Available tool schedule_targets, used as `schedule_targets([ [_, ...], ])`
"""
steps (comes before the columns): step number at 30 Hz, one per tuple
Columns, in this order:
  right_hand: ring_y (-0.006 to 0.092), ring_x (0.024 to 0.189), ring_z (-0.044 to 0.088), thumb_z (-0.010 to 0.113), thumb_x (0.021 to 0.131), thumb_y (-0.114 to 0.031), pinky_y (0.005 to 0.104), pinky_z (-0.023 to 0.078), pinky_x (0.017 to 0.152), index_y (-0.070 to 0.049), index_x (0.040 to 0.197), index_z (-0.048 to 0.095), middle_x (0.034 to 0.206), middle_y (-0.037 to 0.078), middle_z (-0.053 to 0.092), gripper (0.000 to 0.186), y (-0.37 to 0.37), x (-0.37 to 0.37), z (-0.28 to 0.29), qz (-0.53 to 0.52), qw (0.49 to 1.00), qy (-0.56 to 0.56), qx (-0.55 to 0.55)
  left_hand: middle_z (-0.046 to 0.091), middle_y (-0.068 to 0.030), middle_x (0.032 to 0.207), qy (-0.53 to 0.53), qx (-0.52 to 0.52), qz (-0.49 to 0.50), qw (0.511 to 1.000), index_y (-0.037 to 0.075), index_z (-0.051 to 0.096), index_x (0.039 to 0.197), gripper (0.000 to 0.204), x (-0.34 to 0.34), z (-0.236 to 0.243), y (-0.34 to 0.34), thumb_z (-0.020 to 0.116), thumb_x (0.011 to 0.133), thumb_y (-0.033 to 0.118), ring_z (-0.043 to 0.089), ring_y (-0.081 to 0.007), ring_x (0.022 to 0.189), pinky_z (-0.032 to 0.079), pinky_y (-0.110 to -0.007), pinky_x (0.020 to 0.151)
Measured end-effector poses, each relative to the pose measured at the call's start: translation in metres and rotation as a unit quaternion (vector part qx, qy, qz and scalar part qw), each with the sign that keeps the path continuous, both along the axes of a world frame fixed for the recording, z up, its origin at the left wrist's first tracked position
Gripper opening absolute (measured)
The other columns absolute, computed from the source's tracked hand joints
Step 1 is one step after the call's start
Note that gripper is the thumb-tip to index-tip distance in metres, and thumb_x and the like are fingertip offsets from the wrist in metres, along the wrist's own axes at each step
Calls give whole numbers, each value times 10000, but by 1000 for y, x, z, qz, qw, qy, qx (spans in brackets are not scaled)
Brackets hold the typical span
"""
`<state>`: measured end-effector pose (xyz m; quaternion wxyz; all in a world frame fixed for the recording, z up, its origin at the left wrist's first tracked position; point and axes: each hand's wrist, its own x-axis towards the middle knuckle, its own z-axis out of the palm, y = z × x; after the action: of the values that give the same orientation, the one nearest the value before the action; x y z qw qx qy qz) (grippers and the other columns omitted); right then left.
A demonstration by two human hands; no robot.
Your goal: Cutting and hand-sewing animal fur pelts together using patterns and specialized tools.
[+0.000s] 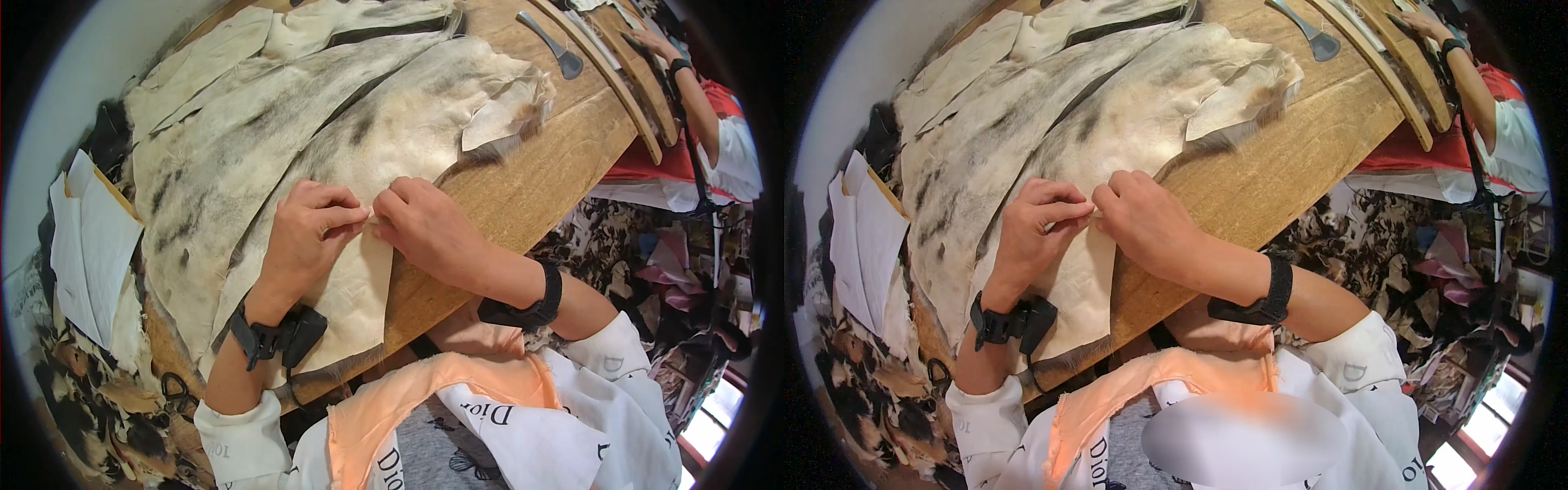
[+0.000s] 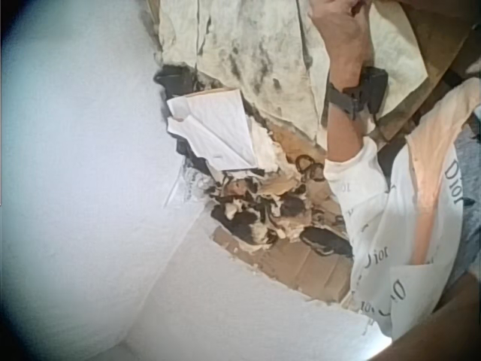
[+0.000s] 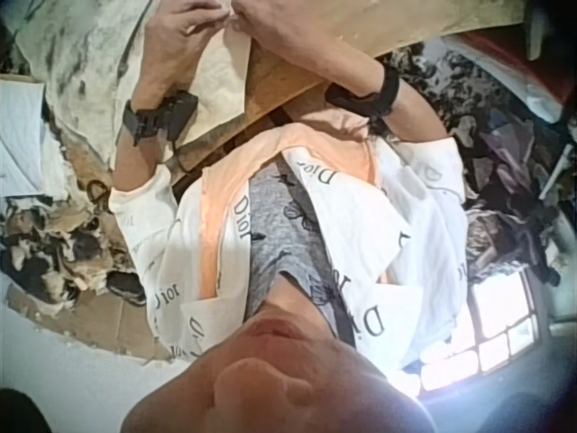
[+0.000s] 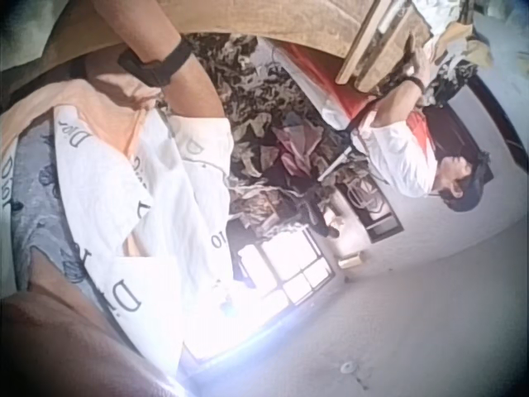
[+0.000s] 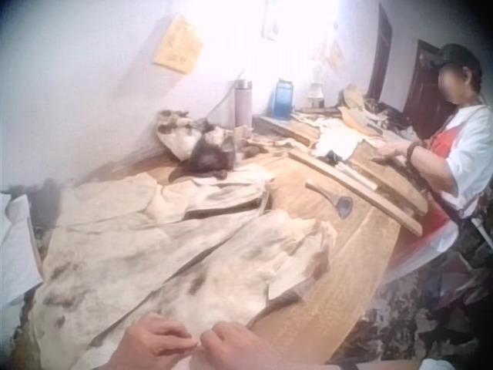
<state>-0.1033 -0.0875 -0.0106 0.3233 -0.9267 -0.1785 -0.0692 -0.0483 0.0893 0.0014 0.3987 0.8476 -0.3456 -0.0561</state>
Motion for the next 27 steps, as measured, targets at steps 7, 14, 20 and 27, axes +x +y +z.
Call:
schedule_targets([
  [7,265,778,512,528,696,-97,334,447,655,-29,796,511,785,109,484,122,-5,2,-10,51,993,-74,-75,631,5,804,-26,-9,16,999,92,689,773,153,2,-2,-1,706,635,28,542,-204,749,453,-312,650],
  [14,288,707,484,572,717,-77,357,421,616,-34,789,477,754,117,453,127,-6,5,-11,52,996,-59,45,619,-58,768,-37,17,12,999,69,661,731,93,3,-2,0,697,648,47,538,-254,732,423,-348,659],
  [20,308,854,558,616,771,-180,382,457,731,-49,978,541,900,136,551,256,-124,24,7,-81,993,-18,83,606,-51,741,-7,28,26,999,83,672,713,142,2,-1,-5,715,591,24,525,-245,734,413,-340,663],
  [27,311,836,581,551,759,-176,408,465,749,-68,812,643,856,145,604,151,-355,85,30,-456,884,-85,-63,601,-124,1012,61,108,-25,992,34,652,939,159,3,17,-6,625,793,91,534,-288,974,416,-381,842],
])
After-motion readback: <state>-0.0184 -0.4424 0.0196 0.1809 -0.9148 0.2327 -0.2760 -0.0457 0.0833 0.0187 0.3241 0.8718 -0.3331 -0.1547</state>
